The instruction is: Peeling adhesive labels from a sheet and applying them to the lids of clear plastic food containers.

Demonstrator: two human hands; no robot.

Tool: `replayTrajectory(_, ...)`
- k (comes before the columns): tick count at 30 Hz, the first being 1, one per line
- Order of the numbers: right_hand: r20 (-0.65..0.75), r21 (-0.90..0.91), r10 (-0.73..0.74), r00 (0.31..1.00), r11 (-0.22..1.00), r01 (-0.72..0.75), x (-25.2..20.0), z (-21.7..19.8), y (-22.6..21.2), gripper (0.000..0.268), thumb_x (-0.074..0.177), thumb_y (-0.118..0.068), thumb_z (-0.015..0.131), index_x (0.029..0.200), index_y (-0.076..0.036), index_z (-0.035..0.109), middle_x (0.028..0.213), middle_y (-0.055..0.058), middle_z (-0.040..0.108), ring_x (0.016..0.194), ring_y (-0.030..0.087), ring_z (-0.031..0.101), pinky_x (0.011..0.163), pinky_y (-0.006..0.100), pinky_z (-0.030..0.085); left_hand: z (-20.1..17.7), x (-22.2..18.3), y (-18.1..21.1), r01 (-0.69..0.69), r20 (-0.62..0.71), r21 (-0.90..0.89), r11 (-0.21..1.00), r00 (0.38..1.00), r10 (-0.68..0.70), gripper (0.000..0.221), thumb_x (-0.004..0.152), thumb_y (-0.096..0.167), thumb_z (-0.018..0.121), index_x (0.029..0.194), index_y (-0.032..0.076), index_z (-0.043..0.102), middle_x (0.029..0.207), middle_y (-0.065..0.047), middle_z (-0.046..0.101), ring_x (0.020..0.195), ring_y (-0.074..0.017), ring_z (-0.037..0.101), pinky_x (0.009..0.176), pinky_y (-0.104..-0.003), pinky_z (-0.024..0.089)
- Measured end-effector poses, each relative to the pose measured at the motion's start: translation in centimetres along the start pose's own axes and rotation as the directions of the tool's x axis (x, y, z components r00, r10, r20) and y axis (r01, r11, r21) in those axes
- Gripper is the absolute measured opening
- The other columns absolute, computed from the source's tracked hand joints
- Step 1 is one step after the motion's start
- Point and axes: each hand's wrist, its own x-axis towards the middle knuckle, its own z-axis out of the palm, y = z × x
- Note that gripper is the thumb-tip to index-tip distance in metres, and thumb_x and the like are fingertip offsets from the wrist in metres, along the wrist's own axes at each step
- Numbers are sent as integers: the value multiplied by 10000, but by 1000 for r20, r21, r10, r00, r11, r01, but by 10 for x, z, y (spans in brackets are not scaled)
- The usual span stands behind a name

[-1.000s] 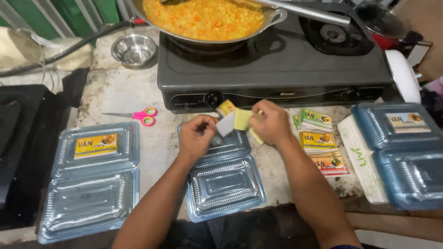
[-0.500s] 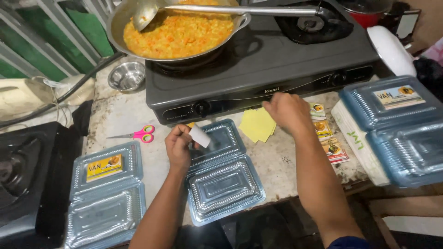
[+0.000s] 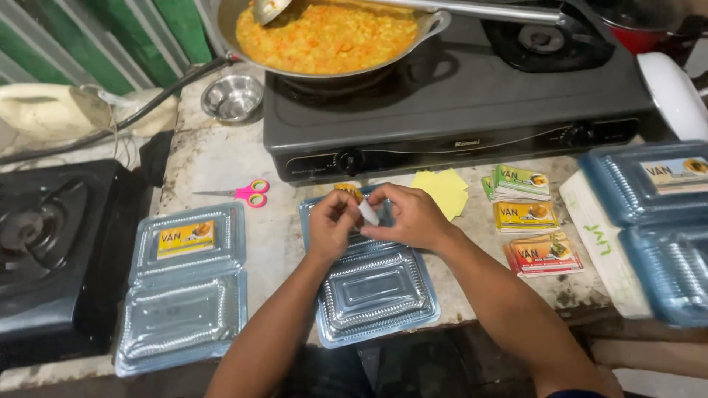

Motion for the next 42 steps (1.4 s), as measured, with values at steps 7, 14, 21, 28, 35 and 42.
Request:
replayTrajectory(7, -78, 269, 215, 973, 945, -187, -3, 7, 43, 82, 859, -108, 720, 913, -126, 661, 471, -50, 498, 414, 49, 446, 416, 181, 393, -12, 9, 27, -273, 57, 342, 899, 961, 270, 94, 827, 98, 687, 903, 131, 731, 635, -47, 686, 502, -215, 611, 521, -275, 485)
replayTrajectory(14, 79, 527, 379, 922, 770, -361, 9, 0, 35, 99, 896, -89, 714, 970, -52, 660, 614, -32, 537, 476, 16, 523, 441, 140, 411, -35, 19, 27, -209, -1, 435, 876, 973, 232, 435, 689, 140, 900, 1038, 54, 656, 842, -94, 701, 624, -222, 628, 643, -351, 502)
replayTrajectory(21, 186, 539, 309, 933, 762, -360, 6, 5, 36, 171, 881, -9, 715, 1034, -11, 640, 634, -4, 516, 468, 19, 490, 419, 153, 388, -51, 11, 36, 347, 60, 7, 938, 936, -347, 457, 771, -38, 784, 1170, 31, 572, 812, -95, 719, 654, -131, 685, 474, -225, 546)
replayTrajectory(28, 276, 360, 314, 908, 842, -401, 2, 5, 30, 224, 852, -54, 777, 1046, -35, 668, 736, -19, 596, 581, -8, 515, 555, 138, 431, -59, -8, 37, 431, -11, 85, 898, 902, -432, 427, 769, 37, 832, 1129, 58, 602, 784, -56, 731, 646, -55, 615, 557, -196, 498)
replayTrajectory(35, 302, 201, 444, 844, 836, -511, 1, 1, 28, 566, 761, -83, 839, 1223, -79, 513, 778, -19, 580, 652, 42, 553, 633, 181, 468, -50, -11, 28, 461, -89, 382, 801, 881, -465, 418, 734, 112, 843, 1097, 129, 637, 738, 15, 726, 618, -49, 557, 605, -182, 464)
replayTrajectory(42, 290, 62, 477, 830, 856, -513, 4, 5, 26, 547, 782, -164, 841, 1204, -122, 497, 755, -1, 641, 639, 66, 574, 627, 202, 464, -48, -10, 37, 455, -113, 432, 779, 884, -454, 409, 729, 101, 822, 1092, 121, 633, 729, 14, 724, 633, -67, 554, 627, -199, 460)
